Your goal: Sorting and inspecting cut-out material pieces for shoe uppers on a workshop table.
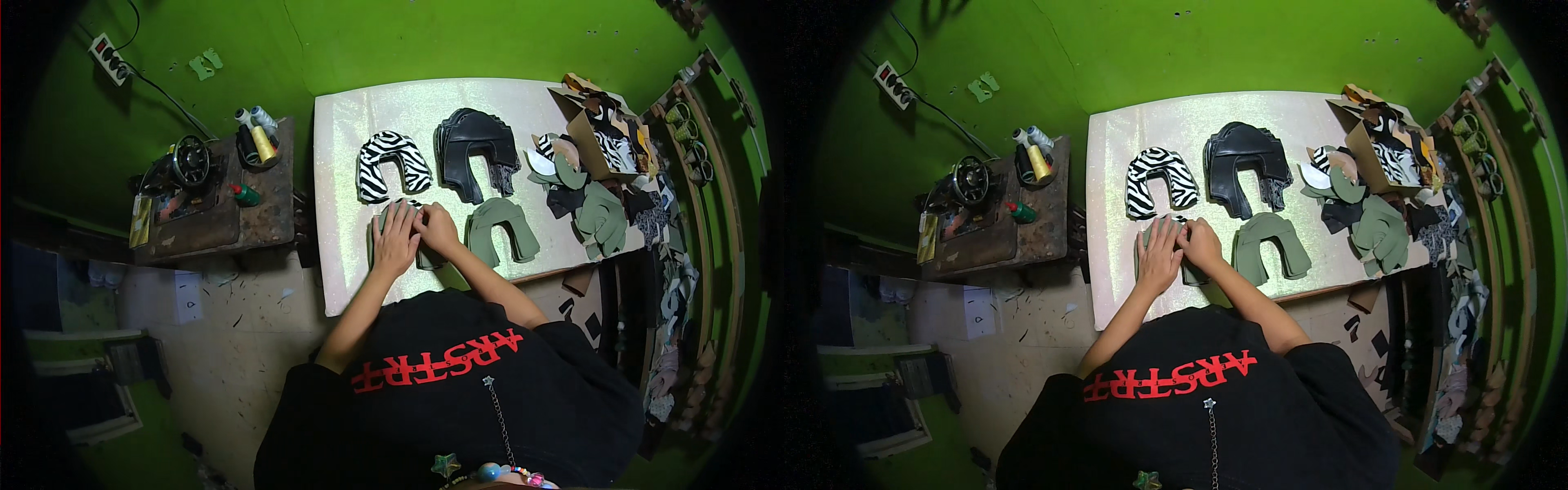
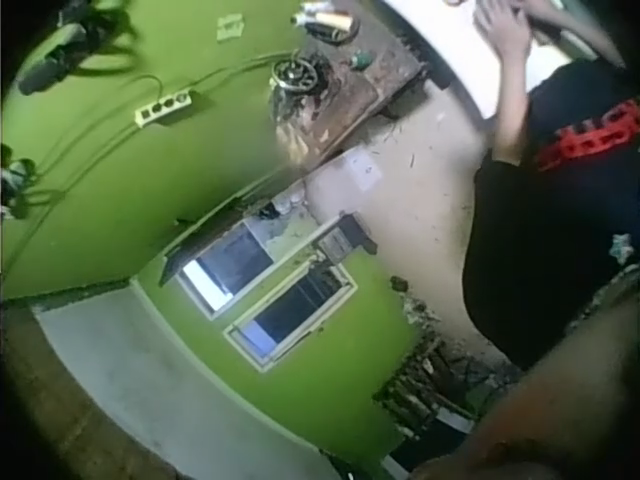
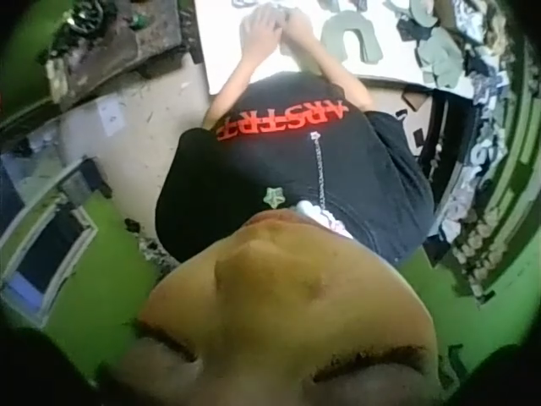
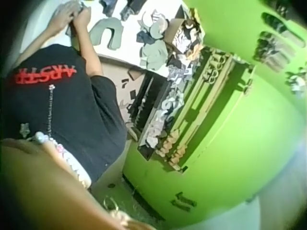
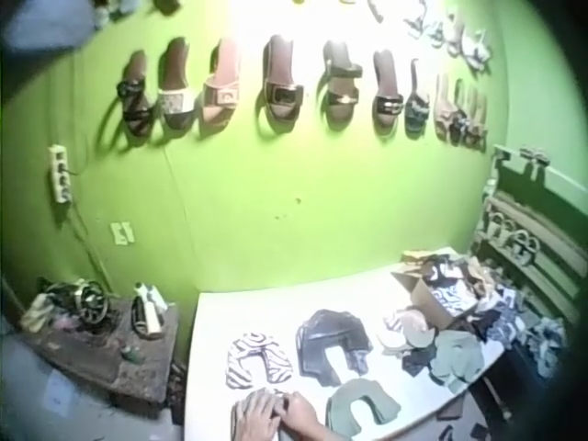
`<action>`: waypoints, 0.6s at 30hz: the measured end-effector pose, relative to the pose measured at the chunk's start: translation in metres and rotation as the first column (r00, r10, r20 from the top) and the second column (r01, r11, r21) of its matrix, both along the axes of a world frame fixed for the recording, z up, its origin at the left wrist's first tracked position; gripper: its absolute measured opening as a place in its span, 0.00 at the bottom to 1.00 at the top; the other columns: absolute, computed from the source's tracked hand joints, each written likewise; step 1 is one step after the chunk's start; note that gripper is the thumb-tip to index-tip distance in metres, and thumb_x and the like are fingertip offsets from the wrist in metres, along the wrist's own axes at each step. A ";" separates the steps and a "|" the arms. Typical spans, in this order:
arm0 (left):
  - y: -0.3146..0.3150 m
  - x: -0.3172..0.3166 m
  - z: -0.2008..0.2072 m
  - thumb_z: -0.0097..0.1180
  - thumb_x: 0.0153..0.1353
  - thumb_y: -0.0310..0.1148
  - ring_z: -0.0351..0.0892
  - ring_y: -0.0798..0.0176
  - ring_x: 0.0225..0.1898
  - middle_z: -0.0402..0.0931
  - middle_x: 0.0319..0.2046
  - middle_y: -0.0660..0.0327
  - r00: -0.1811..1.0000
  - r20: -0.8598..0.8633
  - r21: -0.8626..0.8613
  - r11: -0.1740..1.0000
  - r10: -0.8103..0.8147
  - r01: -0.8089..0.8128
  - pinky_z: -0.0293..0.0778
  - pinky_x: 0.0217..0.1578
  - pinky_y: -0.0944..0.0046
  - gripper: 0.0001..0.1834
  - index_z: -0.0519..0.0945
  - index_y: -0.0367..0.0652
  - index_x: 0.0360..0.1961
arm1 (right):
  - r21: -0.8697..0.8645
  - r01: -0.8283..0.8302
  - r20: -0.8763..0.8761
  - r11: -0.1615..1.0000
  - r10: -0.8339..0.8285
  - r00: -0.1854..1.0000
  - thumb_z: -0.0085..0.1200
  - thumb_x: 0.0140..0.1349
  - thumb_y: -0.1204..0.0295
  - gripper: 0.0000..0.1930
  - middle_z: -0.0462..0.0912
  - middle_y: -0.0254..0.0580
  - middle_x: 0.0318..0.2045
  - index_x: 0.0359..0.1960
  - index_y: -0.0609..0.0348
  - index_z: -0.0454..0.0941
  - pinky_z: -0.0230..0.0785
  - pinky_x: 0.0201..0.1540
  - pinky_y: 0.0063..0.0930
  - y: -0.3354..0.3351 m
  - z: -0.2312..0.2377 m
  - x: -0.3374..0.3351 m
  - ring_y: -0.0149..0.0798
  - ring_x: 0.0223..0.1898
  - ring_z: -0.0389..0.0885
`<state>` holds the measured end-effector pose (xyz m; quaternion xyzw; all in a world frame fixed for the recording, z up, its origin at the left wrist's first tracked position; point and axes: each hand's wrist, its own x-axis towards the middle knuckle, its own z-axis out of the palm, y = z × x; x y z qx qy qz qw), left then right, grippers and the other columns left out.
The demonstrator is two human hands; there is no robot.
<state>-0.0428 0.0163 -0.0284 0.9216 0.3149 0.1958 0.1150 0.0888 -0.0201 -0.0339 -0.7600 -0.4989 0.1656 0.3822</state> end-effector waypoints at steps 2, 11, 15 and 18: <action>0.003 -0.002 -0.009 0.44 0.53 0.49 0.35 0.51 0.65 0.41 0.64 0.55 0.994 -0.108 -0.098 0.995 -0.014 0.004 0.32 0.59 0.40 0.38 0.51 0.45 0.62 | -0.009 -0.030 -0.042 1.000 0.030 0.999 0.53 0.49 0.68 0.10 0.72 0.52 0.23 0.22 0.64 0.73 0.64 0.33 0.36 -0.003 -0.006 0.002 0.50 0.27 0.72; 0.001 0.005 -0.011 0.51 0.43 0.59 0.32 0.53 0.66 0.36 0.65 0.56 0.975 -0.218 -0.104 0.994 -0.039 0.016 0.29 0.60 0.42 0.52 0.44 0.43 0.63 | -0.052 -0.018 -0.072 0.999 0.014 0.997 0.48 0.54 0.68 0.10 0.72 0.53 0.28 0.27 0.63 0.74 0.66 0.35 0.39 -0.004 -0.004 0.007 0.53 0.31 0.73; -0.003 0.011 -0.013 0.56 0.40 0.57 0.33 0.55 0.66 0.37 0.65 0.56 0.980 -0.199 -0.074 0.997 0.024 -0.039 0.29 0.60 0.44 0.54 0.46 0.42 0.63 | -0.035 -0.042 -0.067 0.998 0.040 0.997 0.49 0.54 0.67 0.10 0.72 0.53 0.27 0.27 0.62 0.74 0.66 0.35 0.39 -0.001 -0.004 0.010 0.53 0.31 0.73; -0.003 0.013 -0.010 0.52 0.42 0.59 0.31 0.54 0.66 0.36 0.65 0.55 0.975 -0.221 -0.075 0.996 0.022 -0.039 0.28 0.60 0.42 0.53 0.43 0.42 0.63 | 0.013 -0.093 -0.127 0.996 0.094 0.987 0.49 0.53 0.68 0.09 0.71 0.53 0.26 0.28 0.62 0.74 0.65 0.35 0.37 0.000 -0.010 0.018 0.53 0.30 0.72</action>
